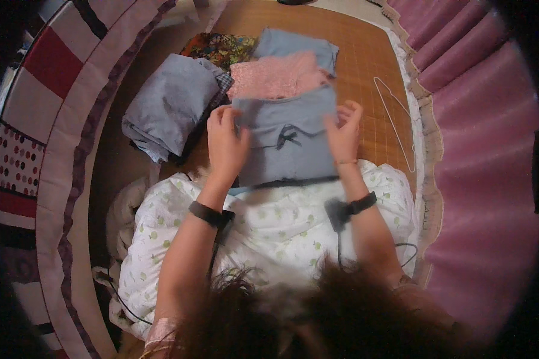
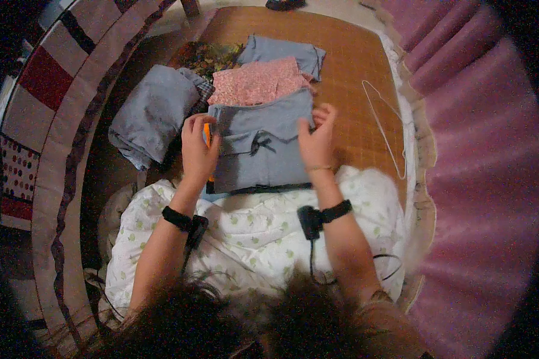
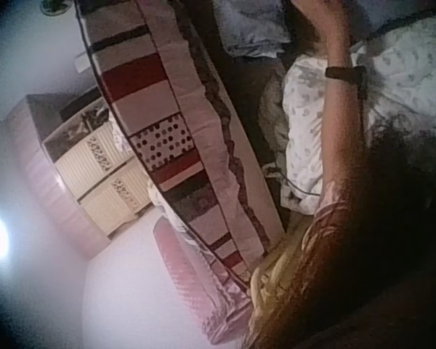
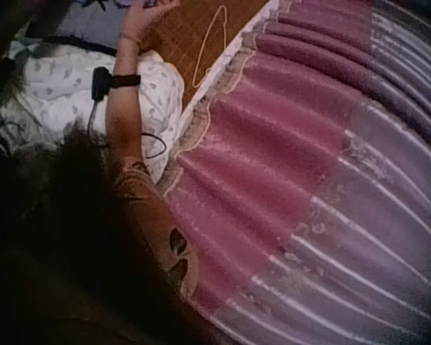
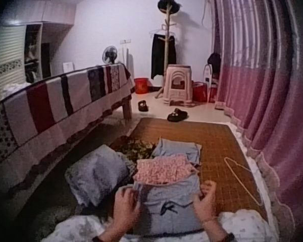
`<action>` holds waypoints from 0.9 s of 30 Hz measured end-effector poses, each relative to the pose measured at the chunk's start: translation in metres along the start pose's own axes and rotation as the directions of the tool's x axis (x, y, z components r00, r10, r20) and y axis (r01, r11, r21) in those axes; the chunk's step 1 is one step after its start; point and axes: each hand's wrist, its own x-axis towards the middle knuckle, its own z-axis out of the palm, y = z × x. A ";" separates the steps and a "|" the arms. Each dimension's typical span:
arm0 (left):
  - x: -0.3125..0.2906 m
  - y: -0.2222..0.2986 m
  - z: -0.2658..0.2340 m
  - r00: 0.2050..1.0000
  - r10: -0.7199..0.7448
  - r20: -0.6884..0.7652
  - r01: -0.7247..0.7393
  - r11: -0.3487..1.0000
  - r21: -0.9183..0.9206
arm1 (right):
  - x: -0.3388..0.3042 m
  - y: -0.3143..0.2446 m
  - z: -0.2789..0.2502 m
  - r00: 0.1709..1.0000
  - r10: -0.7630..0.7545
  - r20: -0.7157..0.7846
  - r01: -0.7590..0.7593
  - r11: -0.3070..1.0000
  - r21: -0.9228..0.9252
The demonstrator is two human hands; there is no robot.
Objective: Folding various pieces of clothing on the floor.
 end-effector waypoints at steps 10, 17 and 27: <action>-0.017 -0.011 0.010 0.890 0.020 0.455 -0.191 0.924 0.332 | -0.015 0.011 0.019 0.804 -0.242 0.543 0.566 0.591 -0.574; -0.015 -0.013 0.010 0.897 -0.069 0.436 -0.020 0.981 0.195 | -0.011 0.022 0.020 0.886 -0.135 0.444 0.413 0.665 -0.622; -0.001 0.006 -0.012 0.914 -0.261 0.312 0.259 0.965 0.048 | -0.028 -0.012 0.003 0.987 -0.088 0.136 0.130 0.933 -0.336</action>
